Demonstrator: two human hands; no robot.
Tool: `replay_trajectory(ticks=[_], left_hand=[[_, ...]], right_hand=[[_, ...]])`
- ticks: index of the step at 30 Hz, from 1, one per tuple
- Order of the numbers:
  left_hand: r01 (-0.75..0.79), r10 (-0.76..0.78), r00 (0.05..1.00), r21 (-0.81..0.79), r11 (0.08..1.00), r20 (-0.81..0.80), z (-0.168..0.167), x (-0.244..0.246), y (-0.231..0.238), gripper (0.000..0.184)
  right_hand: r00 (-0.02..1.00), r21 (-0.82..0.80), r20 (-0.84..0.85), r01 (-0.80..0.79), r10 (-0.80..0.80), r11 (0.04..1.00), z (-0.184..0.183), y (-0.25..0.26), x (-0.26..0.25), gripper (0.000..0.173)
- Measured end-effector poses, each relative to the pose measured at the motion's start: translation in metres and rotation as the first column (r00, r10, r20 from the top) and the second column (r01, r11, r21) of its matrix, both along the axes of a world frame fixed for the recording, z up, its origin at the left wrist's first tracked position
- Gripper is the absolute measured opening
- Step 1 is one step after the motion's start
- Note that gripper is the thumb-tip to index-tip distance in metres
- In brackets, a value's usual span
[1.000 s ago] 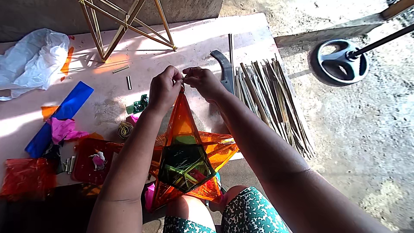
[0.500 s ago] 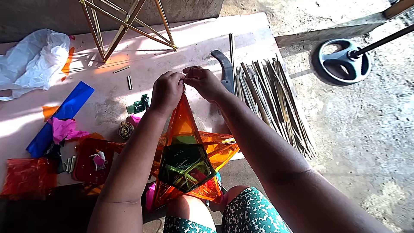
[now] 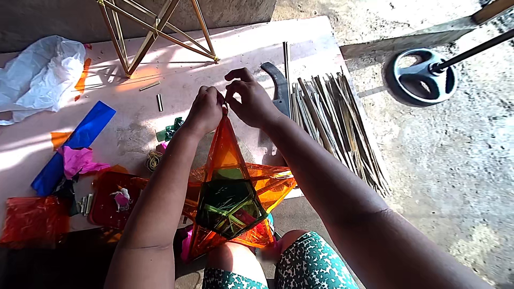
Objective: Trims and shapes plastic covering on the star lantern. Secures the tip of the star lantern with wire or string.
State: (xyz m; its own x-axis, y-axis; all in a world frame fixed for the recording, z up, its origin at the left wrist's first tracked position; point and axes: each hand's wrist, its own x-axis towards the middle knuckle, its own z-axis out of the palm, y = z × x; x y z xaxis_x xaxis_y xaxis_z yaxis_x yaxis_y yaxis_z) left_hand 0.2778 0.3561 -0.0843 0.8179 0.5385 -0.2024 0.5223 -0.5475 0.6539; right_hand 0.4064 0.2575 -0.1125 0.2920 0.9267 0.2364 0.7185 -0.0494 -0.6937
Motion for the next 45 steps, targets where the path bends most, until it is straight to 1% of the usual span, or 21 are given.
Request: replay_trajectory(ticks=[2,3,5,7,9,10,12,14,15,17,19,21,22,24,29,31,33,37,39,40,45], left_hand=[[-0.033,0.031,0.999,-0.138,0.99,-0.017,0.002,0.001,0.004,0.026],[-0.055,0.058,0.998,-0.207,0.977,0.011,0.0,0.001,0.005,0.025],[-0.08,0.105,0.993,-0.319,0.944,0.061,-0.005,-0.001,0.008,0.023],[-0.092,0.115,0.992,-0.301,0.949,0.057,-0.004,-0.001,0.008,0.023],[-0.092,0.099,0.995,-0.199,0.976,0.025,0.002,0.0,0.005,0.023],[-0.09,0.093,0.996,-0.152,0.984,0.011,0.006,0.0,0.004,0.024],[-0.08,0.081,0.997,-0.084,0.993,0.011,0.009,0.0,0.003,0.023],[-0.067,0.07,0.995,-0.04,0.997,0.071,0.006,-0.002,0.003,0.021],[-0.06,0.062,0.992,-0.02,0.998,0.114,0.004,-0.003,0.003,0.02],[-0.054,0.046,0.972,0.027,0.998,0.231,-0.005,-0.005,0.003,0.017],[-0.057,0.024,0.942,0.087,0.995,0.334,-0.014,-0.005,0.002,0.014],[-0.08,0.0,0.905,0.171,0.982,0.425,-0.022,-0.006,0.0,0.01],[-0.093,-0.02,0.888,0.222,0.97,0.459,-0.025,-0.006,0.0,0.009],[-0.101,-0.062,0.867,0.296,0.95,0.495,-0.029,-0.006,-0.002,0.007],[-0.085,-0.099,0.882,0.363,0.928,0.46,-0.029,-0.006,-0.007,0.009],[-0.081,-0.098,0.894,0.371,0.925,0.438,-0.026,-0.005,-0.008,0.008],[-0.076,-0.099,0.905,0.387,0.919,0.413,-0.024,-0.005,-0.008,0.009],[-0.09,-0.127,0.895,0.452,0.887,0.428,-0.027,-0.005,-0.007,0.01],[-0.099,-0.118,0.89,0.439,0.893,0.441,-0.029,-0.005,-0.005,0.01],[-0.106,-0.106,0.885,0.419,0.902,0.453,-0.029,-0.005,-0.004,0.009],[-0.128,-0.065,0.849,0.324,0.937,0.524,-0.035,-0.006,-0.005,0.006]], right_hand=[[0.997,0.057,0.081,0.006,-0.01,0.998,-0.001,0.0,-0.003,0.015],[0.994,0.096,0.108,0.01,-0.021,0.995,-0.003,0.0,-0.004,0.015],[0.993,0.174,0.107,0.022,-0.041,0.984,-0.007,-0.001,-0.006,0.015],[0.997,0.23,0.041,0.051,-0.062,0.972,-0.011,-0.001,-0.009,0.013],[0.994,0.247,-0.07,0.095,-0.08,0.964,-0.014,-0.002,-0.012,0.011],[0.988,0.246,-0.129,0.117,-0.087,0.962,-0.015,-0.002,-0.013,0.011],[0.953,0.176,-0.288,0.147,-0.092,0.973,-0.012,-0.004,-0.014,0.011],[0.858,0.043,-0.505,0.139,-0.099,0.989,-0.01,-0.005,-0.011,0.014],[0.779,0.004,-0.618,0.133,-0.102,0.991,-0.012,-0.004,-0.009,0.018],[0.59,-0.036,-0.8,0.137,-0.111,0.99,-0.015,-0.003,-0.009,0.032],[0.438,-0.076,-0.89,0.136,-0.129,0.988,-0.015,-0.004,-0.01,0.034],[0.341,-0.11,-0.927,0.155,-0.158,0.982,-0.017,-0.003,-0.012,0.03],[0.308,-0.118,-0.937,0.162,-0.164,0.98,-0.018,-0.003,-0.012,0.03],[0.283,-0.121,-0.945,0.17,-0.167,0.978,-0.02,-0.003,-0.013,0.03],[0.293,-0.126,-0.94,0.182,-0.176,0.975,-0.021,-0.002,-0.014,0.03],[0.318,-0.113,-0.933,0.185,-0.168,0.976,-0.021,-0.002,-0.013,0.028],[0.375,-0.096,-0.913,0.188,-0.162,0.977,-0.021,-0.003,-0.013,0.026],[0.533,-0.022,-0.838,0.183,-0.118,0.983,-0.019,-0.004,-0.012,0.011],[0.597,-0.004,-0.797,0.152,-0.095,0.988,-0.02,-0.005,-0.01,0.011],[0.611,-0.001,-0.786,0.144,-0.09,0.99,-0.02,-0.005,-0.009,0.011],[0.603,0.001,-0.793,0.139,-0.084,0.99,-0.021,-0.005,-0.009,0.017]])
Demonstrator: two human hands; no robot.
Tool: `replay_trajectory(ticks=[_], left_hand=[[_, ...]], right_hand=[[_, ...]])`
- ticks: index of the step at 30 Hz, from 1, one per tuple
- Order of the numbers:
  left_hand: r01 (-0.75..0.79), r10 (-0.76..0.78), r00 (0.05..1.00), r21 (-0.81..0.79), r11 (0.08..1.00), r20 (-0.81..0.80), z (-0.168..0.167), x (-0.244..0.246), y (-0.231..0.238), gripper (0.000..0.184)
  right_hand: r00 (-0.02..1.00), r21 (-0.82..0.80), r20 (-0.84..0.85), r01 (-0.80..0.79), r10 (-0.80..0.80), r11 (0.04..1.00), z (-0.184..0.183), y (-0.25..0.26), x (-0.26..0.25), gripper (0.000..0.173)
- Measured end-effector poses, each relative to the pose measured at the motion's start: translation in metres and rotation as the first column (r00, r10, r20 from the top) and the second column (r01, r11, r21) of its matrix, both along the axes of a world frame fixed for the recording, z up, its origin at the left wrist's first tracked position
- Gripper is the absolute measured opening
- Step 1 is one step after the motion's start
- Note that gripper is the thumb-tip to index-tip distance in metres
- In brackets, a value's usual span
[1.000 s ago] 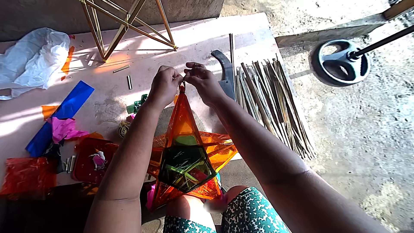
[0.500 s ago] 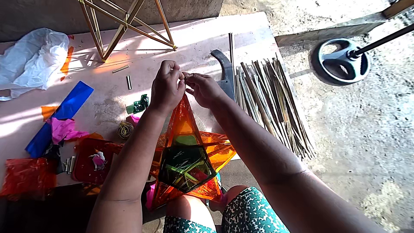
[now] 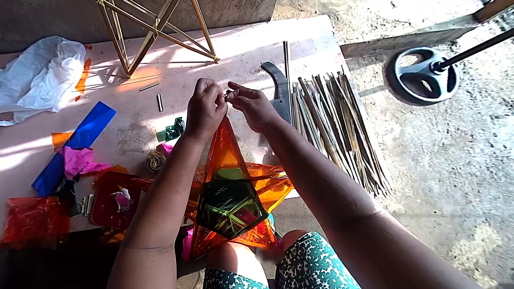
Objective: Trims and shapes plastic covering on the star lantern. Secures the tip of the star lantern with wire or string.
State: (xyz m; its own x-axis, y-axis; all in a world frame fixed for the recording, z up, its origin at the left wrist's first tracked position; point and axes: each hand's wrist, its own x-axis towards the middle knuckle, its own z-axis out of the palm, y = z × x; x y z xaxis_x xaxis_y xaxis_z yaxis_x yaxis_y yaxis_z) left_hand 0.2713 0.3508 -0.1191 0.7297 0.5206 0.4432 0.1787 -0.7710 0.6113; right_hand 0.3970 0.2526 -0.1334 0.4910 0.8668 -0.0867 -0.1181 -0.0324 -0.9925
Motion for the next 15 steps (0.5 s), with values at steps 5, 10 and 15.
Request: replay_trajectory(ticks=[5,10,15], left_hand=[[0.013,-0.013,1.0,-0.034,0.999,0.014,-0.0022,-0.0006,0.0009,0.008],[0.022,-0.021,1.0,-0.051,0.998,0.017,-0.002,-0.0001,0.0016,0.007],[0.031,-0.03,0.999,-0.057,0.998,0.017,-0.0008,0.0002,0.0009,0.007]], right_hand=[[1.0,0.027,-0.001,-0.009,0.009,1.0,-0.0027,0.0006,0.0001,0.021],[0.999,0.048,0.044,-0.009,0.007,0.999,-0.0039,0.002,0.0026,0.019],[0.987,0.03,0.159,-0.021,0.016,0.999,-0.0043,0.0014,0.0066,0.02]])
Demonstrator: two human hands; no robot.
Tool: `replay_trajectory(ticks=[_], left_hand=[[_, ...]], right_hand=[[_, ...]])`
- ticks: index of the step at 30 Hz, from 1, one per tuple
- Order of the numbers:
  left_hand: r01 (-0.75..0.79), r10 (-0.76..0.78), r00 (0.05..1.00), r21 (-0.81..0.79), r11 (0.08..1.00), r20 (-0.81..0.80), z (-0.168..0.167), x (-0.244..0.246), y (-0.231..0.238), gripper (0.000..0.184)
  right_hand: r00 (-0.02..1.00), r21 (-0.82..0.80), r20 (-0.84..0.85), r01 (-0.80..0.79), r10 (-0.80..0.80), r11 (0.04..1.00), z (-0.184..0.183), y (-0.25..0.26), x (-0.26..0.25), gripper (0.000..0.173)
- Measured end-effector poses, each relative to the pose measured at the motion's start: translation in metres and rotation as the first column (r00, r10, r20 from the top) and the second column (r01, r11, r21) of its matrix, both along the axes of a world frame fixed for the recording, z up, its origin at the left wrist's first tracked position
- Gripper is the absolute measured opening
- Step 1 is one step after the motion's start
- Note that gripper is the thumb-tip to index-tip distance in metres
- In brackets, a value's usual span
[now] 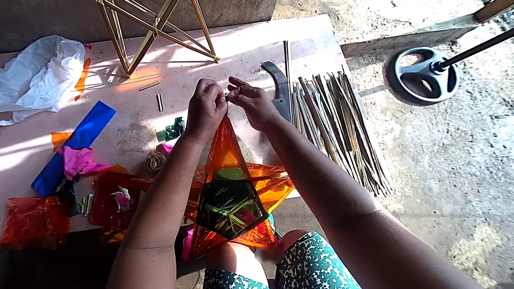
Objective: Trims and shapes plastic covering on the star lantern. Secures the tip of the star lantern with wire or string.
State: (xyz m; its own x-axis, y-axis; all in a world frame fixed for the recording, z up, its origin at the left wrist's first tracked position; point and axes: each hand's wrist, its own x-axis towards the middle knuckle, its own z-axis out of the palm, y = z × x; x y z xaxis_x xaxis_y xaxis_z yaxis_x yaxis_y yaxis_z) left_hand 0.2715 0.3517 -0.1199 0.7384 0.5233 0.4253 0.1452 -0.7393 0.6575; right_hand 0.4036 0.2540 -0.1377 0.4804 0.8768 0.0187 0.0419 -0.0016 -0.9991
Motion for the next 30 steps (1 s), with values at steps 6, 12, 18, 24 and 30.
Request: replay_trajectory(ticks=[6,12,18,24,30], left_hand=[[-0.009,0.009,1.0,-0.005,1.0,-0.023,0.001,-0.001,0.001,0.009],[-0.006,0.005,0.999,-0.02,1.0,-0.032,0.001,-0.001,0.001,0.009],[0.009,-0.009,1.0,-0.018,1.0,-0.008,-0.001,-0.001,0.002,0.009],[0.011,-0.011,1.0,-0.013,1.0,-0.026,0.0,0.0,0.001,0.009],[-0.004,0.003,0.999,-0.024,1.0,-0.053,0.002,0.001,0.0,0.008]], right_hand=[[0.995,-0.003,0.094,-0.014,0.014,1.0,-0.001,-0.001,0.0,0.02],[0.997,0.005,0.074,-0.02,0.02,1.0,0.0,0.0,0.001,0.016],[0.999,0.022,0.045,-0.022,0.021,1.0,-0.002,0.0,0.003,0.015],[0.993,0.008,0.116,-0.016,0.015,1.0,0.001,-0.001,0.001,0.017],[0.959,-0.061,0.284,0.015,0.003,0.998,0.01,0.001,-0.006,0.019]])
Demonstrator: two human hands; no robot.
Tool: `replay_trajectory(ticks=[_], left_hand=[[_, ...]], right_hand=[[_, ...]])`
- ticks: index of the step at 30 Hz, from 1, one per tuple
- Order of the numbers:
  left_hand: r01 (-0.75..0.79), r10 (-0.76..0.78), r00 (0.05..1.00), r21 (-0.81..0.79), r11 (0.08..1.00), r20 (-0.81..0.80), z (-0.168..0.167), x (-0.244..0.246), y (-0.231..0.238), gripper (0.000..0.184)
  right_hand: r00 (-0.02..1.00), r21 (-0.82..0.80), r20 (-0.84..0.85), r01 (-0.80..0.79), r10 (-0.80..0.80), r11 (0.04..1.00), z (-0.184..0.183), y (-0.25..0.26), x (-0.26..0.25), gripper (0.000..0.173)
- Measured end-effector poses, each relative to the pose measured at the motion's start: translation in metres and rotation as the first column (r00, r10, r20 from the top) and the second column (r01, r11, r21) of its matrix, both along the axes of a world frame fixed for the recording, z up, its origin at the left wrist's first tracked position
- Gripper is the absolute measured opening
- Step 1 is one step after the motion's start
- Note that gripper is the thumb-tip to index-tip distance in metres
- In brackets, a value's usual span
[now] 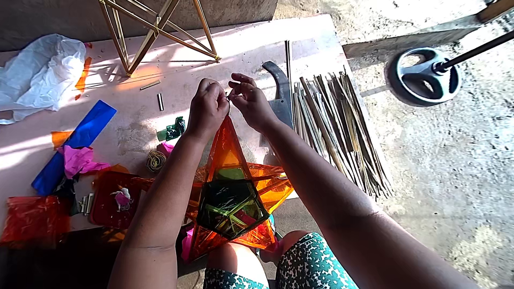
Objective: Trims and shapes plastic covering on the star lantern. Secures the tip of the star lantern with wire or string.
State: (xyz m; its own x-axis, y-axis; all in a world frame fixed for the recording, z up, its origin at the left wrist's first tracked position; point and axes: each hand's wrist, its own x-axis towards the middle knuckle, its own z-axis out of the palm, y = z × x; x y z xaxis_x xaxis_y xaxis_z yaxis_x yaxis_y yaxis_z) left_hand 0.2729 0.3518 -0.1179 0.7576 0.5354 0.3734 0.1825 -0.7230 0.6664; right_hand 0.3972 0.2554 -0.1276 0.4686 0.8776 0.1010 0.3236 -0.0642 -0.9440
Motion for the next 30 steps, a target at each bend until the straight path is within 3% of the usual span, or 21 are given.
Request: replay_trajectory(ticks=[12,17,22,30], left_hand=[[-0.027,0.027,1.0,-0.028,0.999,-0.011,-0.001,-0.011,0.004,0.007],[-0.05,0.049,0.999,-0.121,0.991,-0.007,0.003,-0.011,0.003,0.006],[-0.034,0.033,0.999,-0.142,0.989,-0.012,0.005,-0.008,0.004,0.005],[-0.045,0.044,0.999,-0.115,0.992,-0.01,0.005,-0.01,0.005,0.006]], right_hand=[[0.996,-0.026,0.062,0.072,-0.07,0.997,-0.004,0.005,-0.01,0.018],[0.998,-0.034,-0.042,0.046,-0.047,0.998,-0.004,0.005,-0.007,0.021],[0.971,0.038,-0.24,0.025,-0.016,0.999,-0.009,0.006,-0.007,0.036],[0.995,-0.013,-0.1,0.019,-0.02,1.0,-0.003,-0.001,-0.005,0.021]])
